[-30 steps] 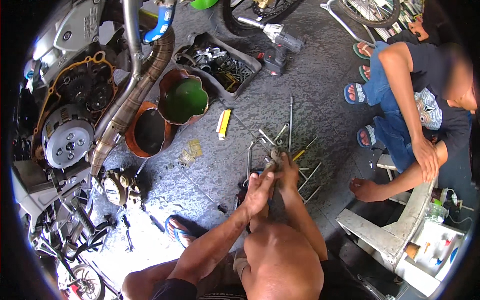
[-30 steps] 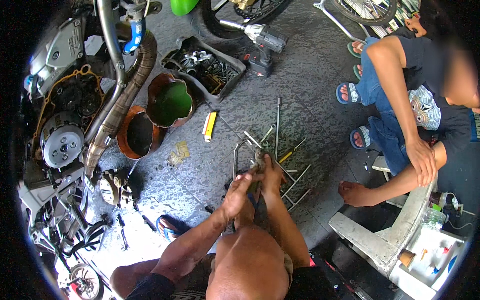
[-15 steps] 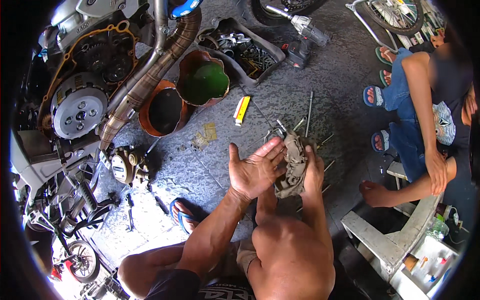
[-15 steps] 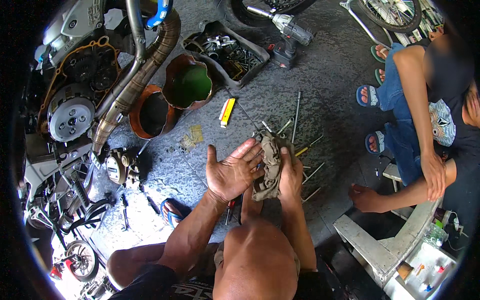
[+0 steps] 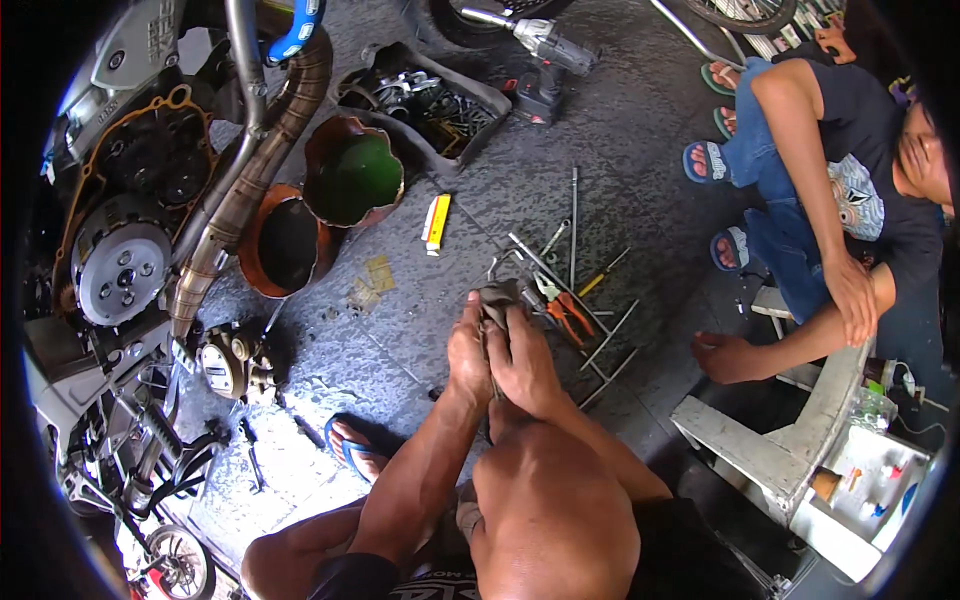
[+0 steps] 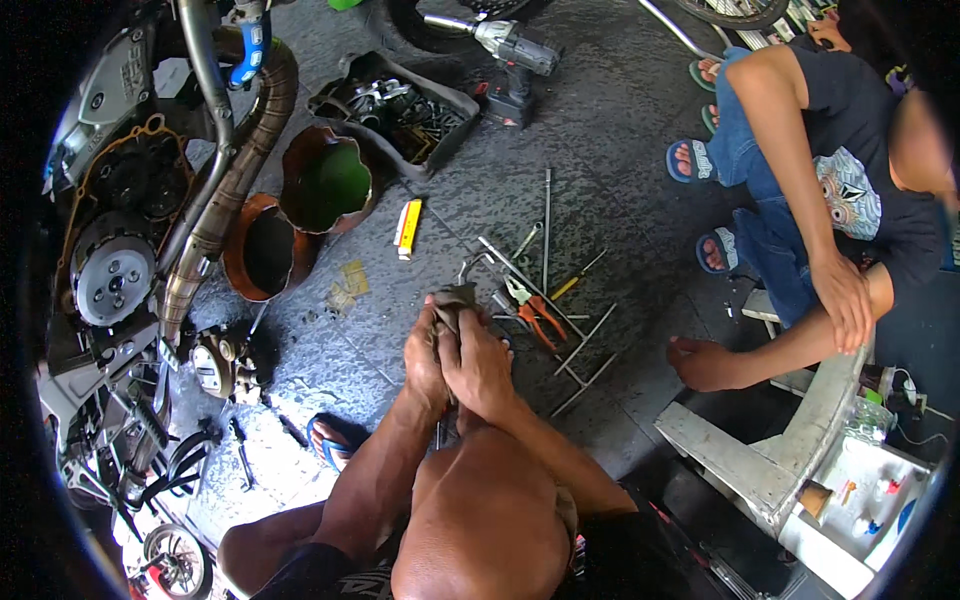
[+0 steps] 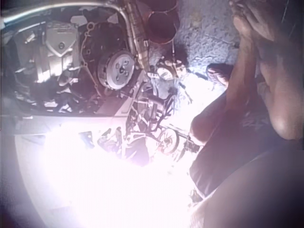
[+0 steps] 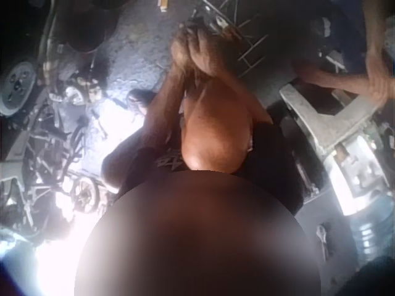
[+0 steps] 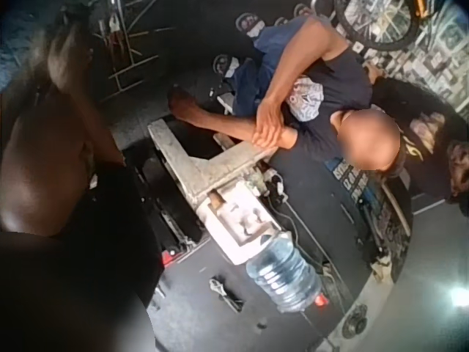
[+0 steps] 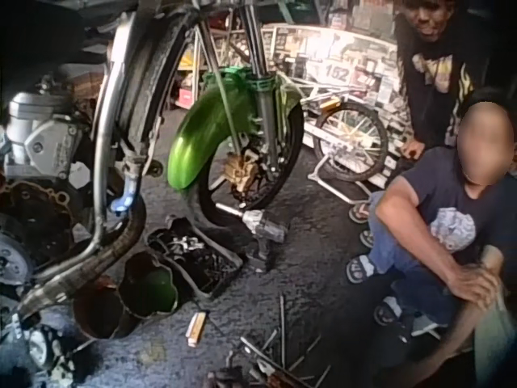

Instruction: The person uses a screwdriver to work on a small engine component held in their hand before setting it down and using a T-handle socket wrench on the exposed engine block of a disassembled motorcycle.

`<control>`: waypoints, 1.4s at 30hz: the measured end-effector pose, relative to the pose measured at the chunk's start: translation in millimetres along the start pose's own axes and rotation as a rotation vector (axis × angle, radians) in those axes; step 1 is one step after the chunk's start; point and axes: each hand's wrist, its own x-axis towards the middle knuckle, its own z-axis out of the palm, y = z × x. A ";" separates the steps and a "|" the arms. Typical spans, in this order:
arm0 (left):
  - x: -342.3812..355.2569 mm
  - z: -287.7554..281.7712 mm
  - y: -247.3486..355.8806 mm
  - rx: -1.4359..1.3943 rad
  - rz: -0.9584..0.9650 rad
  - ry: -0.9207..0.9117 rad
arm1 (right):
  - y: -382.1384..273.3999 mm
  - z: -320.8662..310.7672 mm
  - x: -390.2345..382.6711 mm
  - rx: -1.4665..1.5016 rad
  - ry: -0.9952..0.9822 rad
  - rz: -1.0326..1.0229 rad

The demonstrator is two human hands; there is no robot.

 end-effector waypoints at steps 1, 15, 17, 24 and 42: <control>-8.7 12.2 4.7 -0.057 0.040 0.046 | 1.2 1.5 -3.3 0.132 0.102 -0.126; -11.2 13.5 -1.5 0.921 0.216 0.120 | 159.9 -110.1 48.4 -1.067 0.448 0.089; -2.9 -1.0 2.8 1.033 0.253 0.174 | 179.3 -93.9 75.4 -0.462 0.230 0.121; 7.5 -44.4 12.9 1.089 0.205 0.343 | 174.1 -73.0 105.8 -0.850 -0.408 0.504; -42.3 -127.6 -65.4 1.696 0.264 0.506 | 169.0 -64.3 100.0 -0.577 -0.397 0.669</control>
